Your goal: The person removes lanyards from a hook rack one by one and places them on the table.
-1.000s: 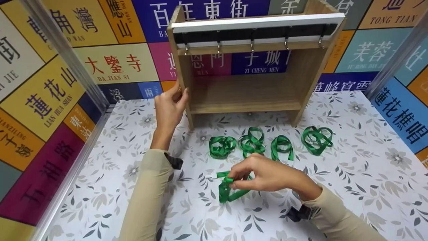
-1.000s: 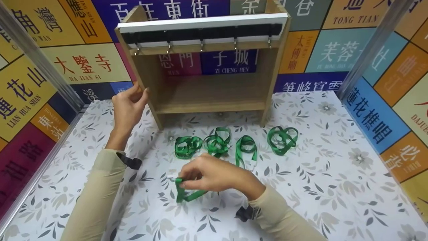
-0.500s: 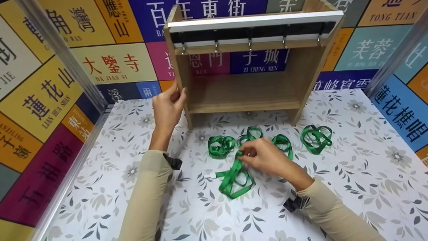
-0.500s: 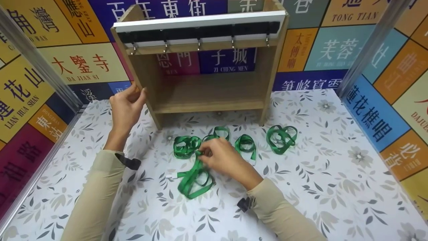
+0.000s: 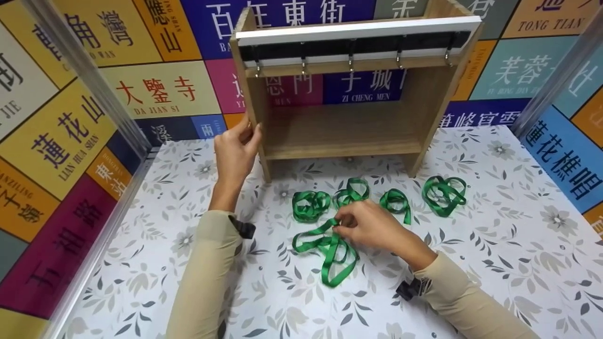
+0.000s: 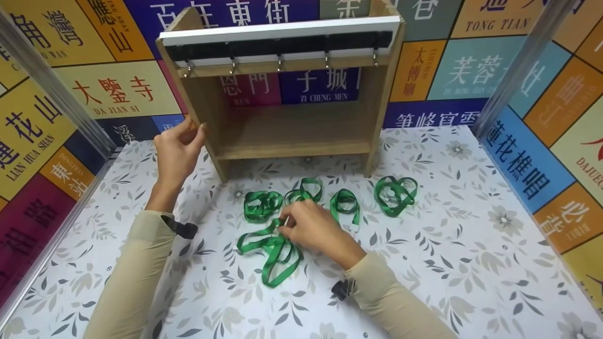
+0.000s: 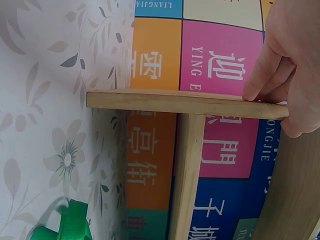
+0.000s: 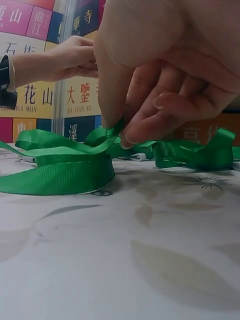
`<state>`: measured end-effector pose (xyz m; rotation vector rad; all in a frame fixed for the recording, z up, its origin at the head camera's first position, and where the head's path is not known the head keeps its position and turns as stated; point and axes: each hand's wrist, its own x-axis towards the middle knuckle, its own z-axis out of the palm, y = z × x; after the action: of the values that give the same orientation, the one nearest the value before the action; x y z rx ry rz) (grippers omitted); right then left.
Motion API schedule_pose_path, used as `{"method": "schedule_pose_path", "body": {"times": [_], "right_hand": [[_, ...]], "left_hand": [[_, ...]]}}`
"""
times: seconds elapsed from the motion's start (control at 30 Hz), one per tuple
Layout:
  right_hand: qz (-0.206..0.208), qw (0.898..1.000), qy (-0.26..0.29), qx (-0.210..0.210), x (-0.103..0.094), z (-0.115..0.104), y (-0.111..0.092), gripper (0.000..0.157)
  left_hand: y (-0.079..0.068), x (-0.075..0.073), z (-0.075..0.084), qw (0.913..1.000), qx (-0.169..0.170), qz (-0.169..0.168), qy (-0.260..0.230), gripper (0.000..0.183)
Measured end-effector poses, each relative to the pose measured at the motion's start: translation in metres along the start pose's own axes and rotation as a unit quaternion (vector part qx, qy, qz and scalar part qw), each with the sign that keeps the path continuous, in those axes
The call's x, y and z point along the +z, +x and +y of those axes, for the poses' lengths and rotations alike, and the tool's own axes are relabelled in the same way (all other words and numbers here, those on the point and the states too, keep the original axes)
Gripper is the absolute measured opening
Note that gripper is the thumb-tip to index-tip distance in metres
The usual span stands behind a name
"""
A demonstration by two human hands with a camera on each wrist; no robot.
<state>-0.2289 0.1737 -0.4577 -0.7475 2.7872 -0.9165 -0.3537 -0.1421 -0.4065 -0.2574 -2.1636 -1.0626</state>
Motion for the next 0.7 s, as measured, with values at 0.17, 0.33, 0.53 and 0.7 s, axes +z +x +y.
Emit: {"method": "schedule_pose_path", "body": {"times": [0.17,0.33,0.53,0.7], "right_hand": [[-0.013,1.000,-0.010,0.001,-0.001,0.002,-0.002,0.007],[-0.057,0.998,-0.022,-0.006,-0.010,0.006,-0.006,0.014],[-0.068,0.997,-0.018,0.010,-0.021,0.013,-0.016,0.007],[-0.092,0.995,-0.016,0.036,-0.024,0.015,-0.022,0.009]], "left_hand": [[0.002,0.001,0.000,0.9999,-0.004,-0.010,0.000,0.032],[0.006,0.001,0.001,0.9998,-0.012,-0.017,0.006,0.031],[0.008,0.000,0.002,0.9991,-0.028,-0.031,0.004,0.034],[0.008,0.000,0.001,0.9994,-0.023,-0.027,-0.003,0.036]]}}
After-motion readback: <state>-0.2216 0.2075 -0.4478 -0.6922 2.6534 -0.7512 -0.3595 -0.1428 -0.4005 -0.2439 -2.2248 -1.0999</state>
